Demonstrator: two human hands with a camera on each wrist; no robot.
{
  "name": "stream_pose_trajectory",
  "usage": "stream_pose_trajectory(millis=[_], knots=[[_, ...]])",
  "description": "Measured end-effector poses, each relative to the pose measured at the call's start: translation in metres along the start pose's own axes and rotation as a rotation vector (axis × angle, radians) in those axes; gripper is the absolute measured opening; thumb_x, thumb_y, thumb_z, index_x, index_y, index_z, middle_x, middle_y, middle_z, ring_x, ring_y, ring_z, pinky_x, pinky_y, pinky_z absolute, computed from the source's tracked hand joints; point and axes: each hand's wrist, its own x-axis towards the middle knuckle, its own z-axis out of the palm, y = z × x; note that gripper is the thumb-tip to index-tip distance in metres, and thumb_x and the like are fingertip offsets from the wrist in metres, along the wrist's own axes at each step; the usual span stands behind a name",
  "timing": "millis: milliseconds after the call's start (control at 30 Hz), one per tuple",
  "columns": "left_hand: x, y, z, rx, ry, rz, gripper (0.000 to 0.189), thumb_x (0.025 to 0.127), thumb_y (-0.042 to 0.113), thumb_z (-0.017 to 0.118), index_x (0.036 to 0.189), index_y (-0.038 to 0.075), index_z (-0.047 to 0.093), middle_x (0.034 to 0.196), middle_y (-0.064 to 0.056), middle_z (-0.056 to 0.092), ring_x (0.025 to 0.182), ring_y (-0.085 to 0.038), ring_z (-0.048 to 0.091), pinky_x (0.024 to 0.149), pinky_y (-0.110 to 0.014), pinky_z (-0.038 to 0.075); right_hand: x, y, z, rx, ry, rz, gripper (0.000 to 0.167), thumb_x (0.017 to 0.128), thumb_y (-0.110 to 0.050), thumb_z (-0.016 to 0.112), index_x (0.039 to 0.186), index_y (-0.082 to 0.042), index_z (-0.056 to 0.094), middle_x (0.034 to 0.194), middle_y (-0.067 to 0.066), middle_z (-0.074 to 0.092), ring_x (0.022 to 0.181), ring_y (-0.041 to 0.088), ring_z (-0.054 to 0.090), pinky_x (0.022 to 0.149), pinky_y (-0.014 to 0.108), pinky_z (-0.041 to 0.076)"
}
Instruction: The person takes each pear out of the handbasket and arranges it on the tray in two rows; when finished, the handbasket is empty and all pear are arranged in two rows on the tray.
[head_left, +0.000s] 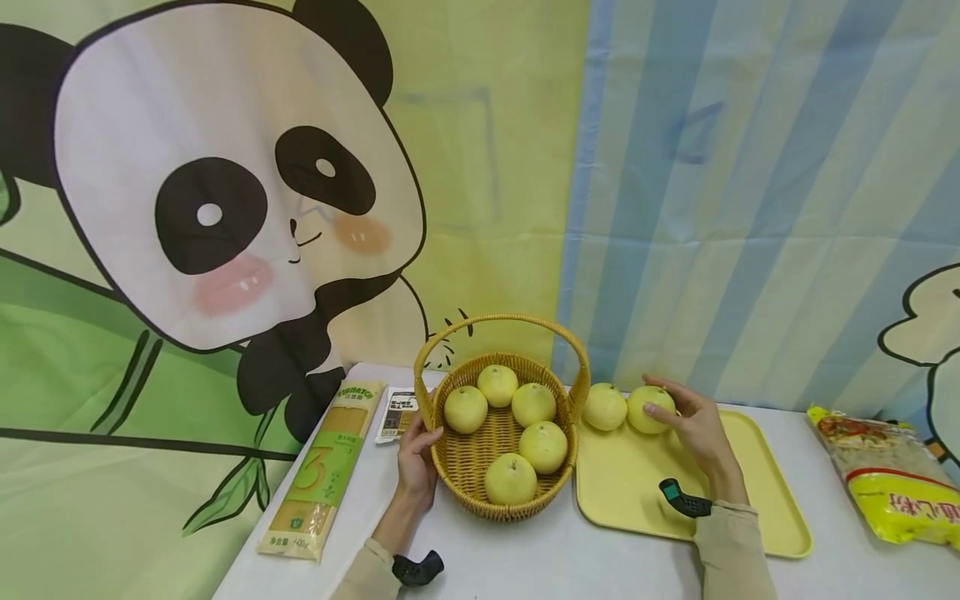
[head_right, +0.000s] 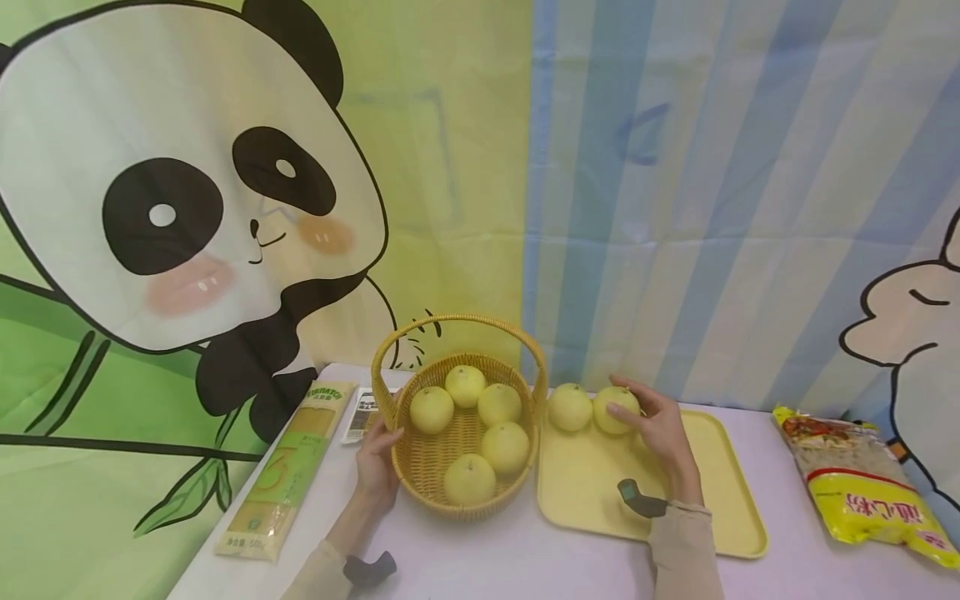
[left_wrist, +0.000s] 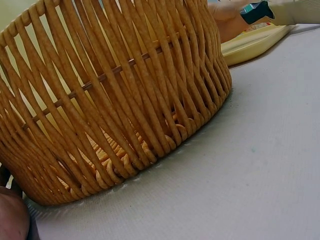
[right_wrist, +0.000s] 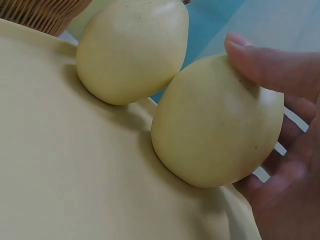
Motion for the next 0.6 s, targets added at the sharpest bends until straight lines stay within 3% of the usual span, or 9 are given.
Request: stream_pose_trajectory(millis=[133, 333, 600], knots=[[-0.0002, 0.0001, 0.0011, -0.01, 0.014, -0.001, 0.066, 0.096, 0.003, 0.046, 0.162, 0.008, 0.043, 0.168, -0.009, 0.041, 0.143, -0.011, 0.047, 0.113, -0.025, 0.044, 0.0002, 0.0012, 0.0014, 0.051, -0.046, -0.016, 0.061, 0.101, -0.014, 0.072, 0.156, 0.0, 0.049, 0.165, 0.008, 0.048, 0.139, -0.011, 0.04, 0.104, 0.007, 0.039], [-0.0007, 0.0004, 0.0013, 0.004, 0.011, -0.003, 0.066, 0.096, 0.004, 0.046, 0.162, 0.01, 0.043, 0.169, -0.009, 0.04, 0.145, -0.013, 0.045, 0.113, -0.024, 0.044, -0.0016, 0.0024, -0.0009, 0.037, -0.013, -0.008, 0.069, 0.098, -0.012, 0.076, 0.16, -0.002, 0.045, 0.162, -0.001, 0.05, 0.131, -0.014, 0.046, 0.101, 0.007, 0.043], [0.0005, -0.0004, 0.0, 0.003, 0.001, -0.01, 0.067, 0.096, 0.004, 0.046, 0.163, 0.011, 0.042, 0.17, -0.007, 0.038, 0.148, -0.016, 0.042, 0.115, -0.025, 0.042, -0.0041, 0.0006, -0.0001, 0.017, 0.003, -0.025, 0.062, 0.099, -0.012, 0.075, 0.155, 0.0, 0.05, 0.154, -0.006, 0.058, 0.126, -0.011, 0.055, 0.095, 0.011, 0.05]])
